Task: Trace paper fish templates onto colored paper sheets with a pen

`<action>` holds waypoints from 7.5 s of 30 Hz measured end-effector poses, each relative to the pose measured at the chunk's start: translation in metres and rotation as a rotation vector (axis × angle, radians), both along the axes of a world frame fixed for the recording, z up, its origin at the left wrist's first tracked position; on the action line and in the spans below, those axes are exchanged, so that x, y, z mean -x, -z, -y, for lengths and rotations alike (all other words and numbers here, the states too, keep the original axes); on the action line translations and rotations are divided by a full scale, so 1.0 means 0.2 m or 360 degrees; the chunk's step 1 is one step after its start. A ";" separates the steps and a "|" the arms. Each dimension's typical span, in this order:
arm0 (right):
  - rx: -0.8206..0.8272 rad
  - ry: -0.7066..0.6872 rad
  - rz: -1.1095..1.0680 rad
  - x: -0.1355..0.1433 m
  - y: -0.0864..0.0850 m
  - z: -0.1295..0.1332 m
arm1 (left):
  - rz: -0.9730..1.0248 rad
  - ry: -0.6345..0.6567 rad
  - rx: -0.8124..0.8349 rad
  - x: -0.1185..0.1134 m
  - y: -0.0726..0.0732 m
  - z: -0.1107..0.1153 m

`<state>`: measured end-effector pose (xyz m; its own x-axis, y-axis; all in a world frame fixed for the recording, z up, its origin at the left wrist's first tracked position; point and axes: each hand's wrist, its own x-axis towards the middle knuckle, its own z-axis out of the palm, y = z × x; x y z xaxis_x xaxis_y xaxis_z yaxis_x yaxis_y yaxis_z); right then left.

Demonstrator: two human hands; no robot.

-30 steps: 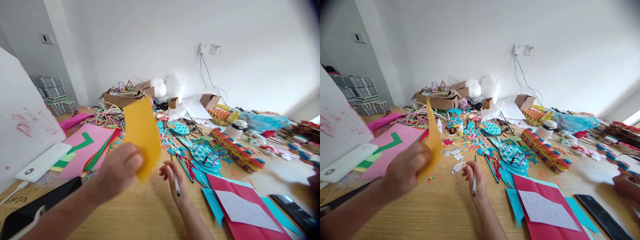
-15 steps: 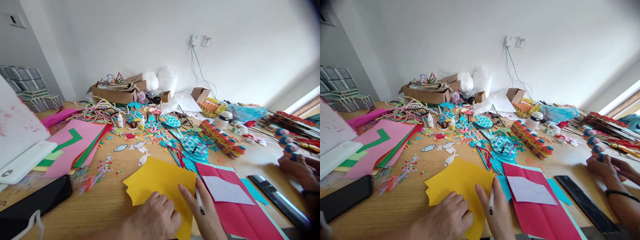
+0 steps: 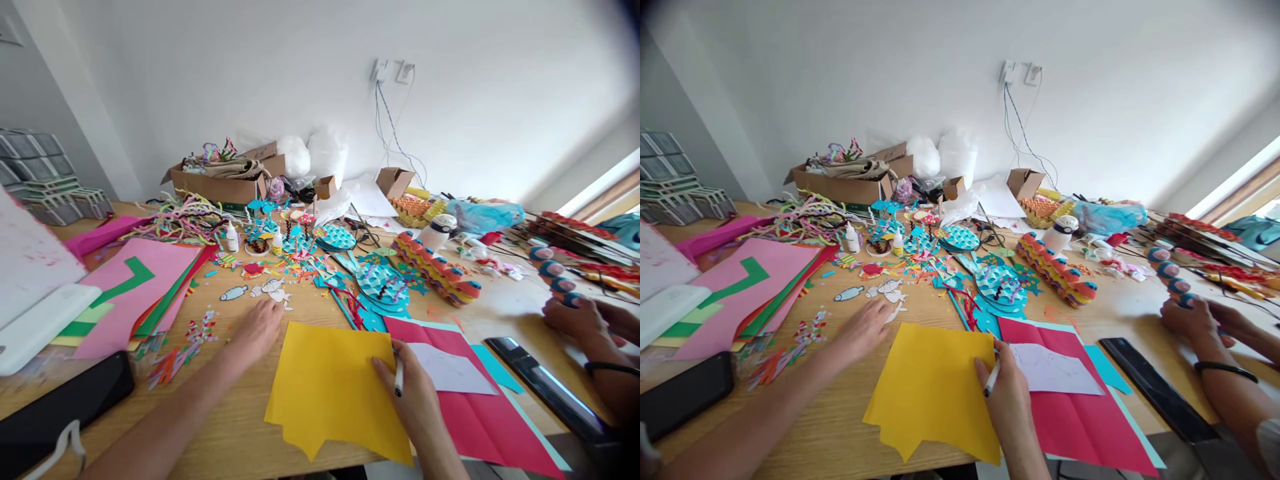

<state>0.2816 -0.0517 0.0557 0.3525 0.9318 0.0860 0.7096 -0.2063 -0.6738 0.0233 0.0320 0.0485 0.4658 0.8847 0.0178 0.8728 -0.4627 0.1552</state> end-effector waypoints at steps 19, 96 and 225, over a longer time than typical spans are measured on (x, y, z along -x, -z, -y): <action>-0.0107 -0.0091 -0.0240 0.04 0.04 -0.16 | -0.0266 0.0128 -0.0138 -0.01 0.11 -0.15; 0.0400 -0.0194 0.0397 0.06 -0.05 -0.22 | 0.1003 -0.0432 -0.0281 0.23 -0.07 0.10; 0.0014 -0.1003 -0.1377 0.50 0.08 -0.38 | 0.0811 0.0112 -0.0949 0.19 0.11 0.24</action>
<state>0.1823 0.0238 0.0404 -0.2547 0.9666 0.0298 -0.0284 0.0233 -0.9993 -0.0144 -0.0162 0.0270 0.3272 0.6274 0.7066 0.7263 -0.6454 0.2367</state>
